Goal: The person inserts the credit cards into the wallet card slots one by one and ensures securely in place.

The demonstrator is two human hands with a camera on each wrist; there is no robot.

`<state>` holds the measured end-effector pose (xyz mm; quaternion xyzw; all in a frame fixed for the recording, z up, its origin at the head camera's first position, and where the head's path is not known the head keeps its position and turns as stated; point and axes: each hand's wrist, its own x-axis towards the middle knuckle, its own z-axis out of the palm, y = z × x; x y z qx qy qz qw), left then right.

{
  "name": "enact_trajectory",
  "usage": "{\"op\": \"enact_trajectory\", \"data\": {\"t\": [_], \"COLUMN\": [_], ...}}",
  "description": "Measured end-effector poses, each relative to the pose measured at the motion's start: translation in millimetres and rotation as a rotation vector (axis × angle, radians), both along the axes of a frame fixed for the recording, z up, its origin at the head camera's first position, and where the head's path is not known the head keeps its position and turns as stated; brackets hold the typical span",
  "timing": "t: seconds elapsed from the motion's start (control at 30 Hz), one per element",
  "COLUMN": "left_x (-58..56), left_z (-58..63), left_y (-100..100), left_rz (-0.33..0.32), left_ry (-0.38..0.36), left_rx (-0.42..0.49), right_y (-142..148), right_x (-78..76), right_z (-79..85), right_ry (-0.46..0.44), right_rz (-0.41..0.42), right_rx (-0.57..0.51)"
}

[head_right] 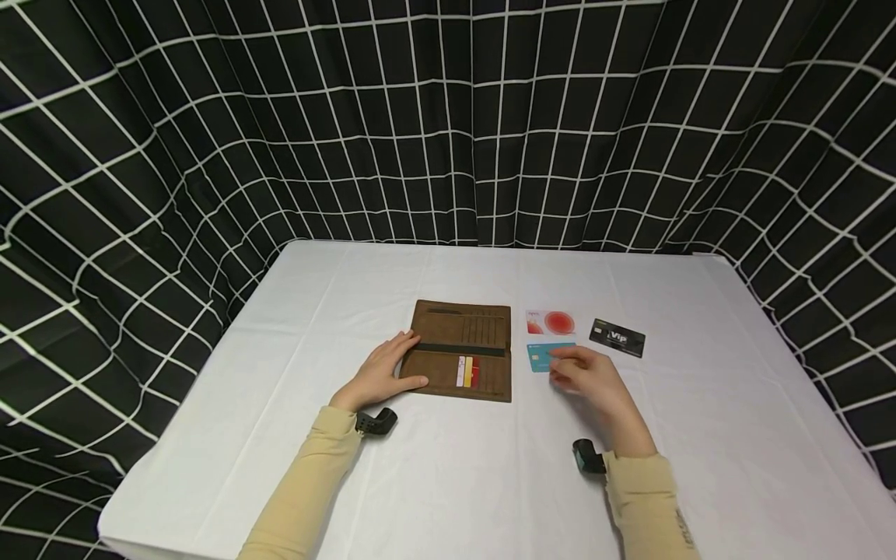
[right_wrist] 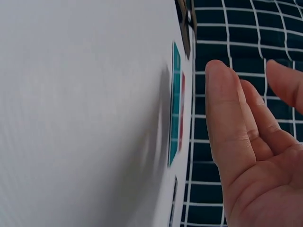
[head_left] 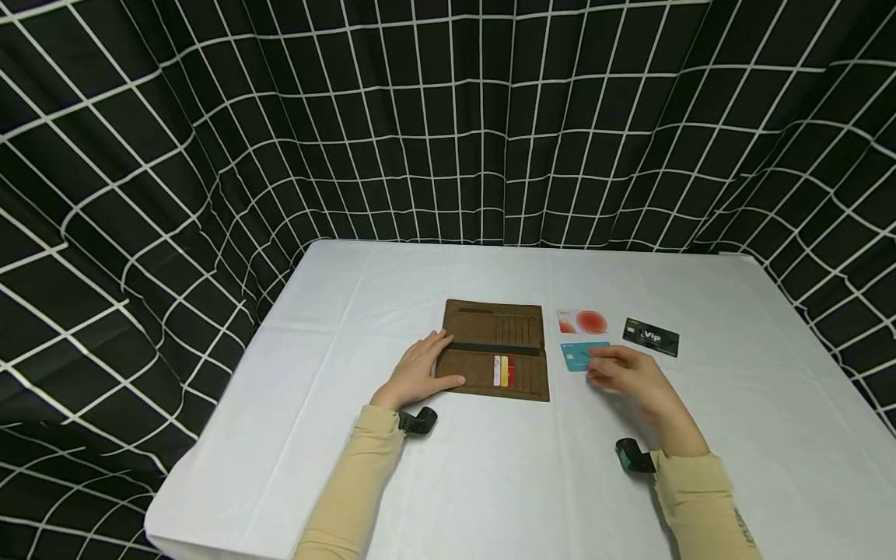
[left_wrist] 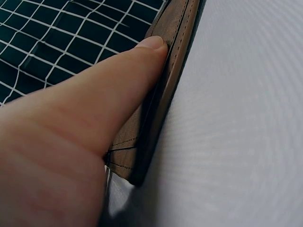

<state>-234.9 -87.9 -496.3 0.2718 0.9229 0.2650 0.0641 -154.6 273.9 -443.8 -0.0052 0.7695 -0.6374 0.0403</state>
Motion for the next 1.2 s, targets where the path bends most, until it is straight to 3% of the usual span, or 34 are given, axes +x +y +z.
{"op": "enact_trajectory", "data": {"t": [0.33,0.87,1.2], "left_x": [-0.9,-0.1,-0.3], "left_z": [-1.3,0.6,1.2], "left_y": [0.7,1.6,0.9], "left_rz": [0.0,0.003,0.01], "left_ry": [-0.004,-0.013,-0.012], "left_rx": [-0.013,-0.013,-0.018], "right_y": [21.9,32.7,34.5], "right_x": [-1.3,-12.7,-23.9], "right_z": [2.9,5.6,4.4], "right_ry": [0.025,0.032,-0.031], "right_rz": [-0.018,0.0,0.011], "right_rx": [0.083,0.285,0.416]}}
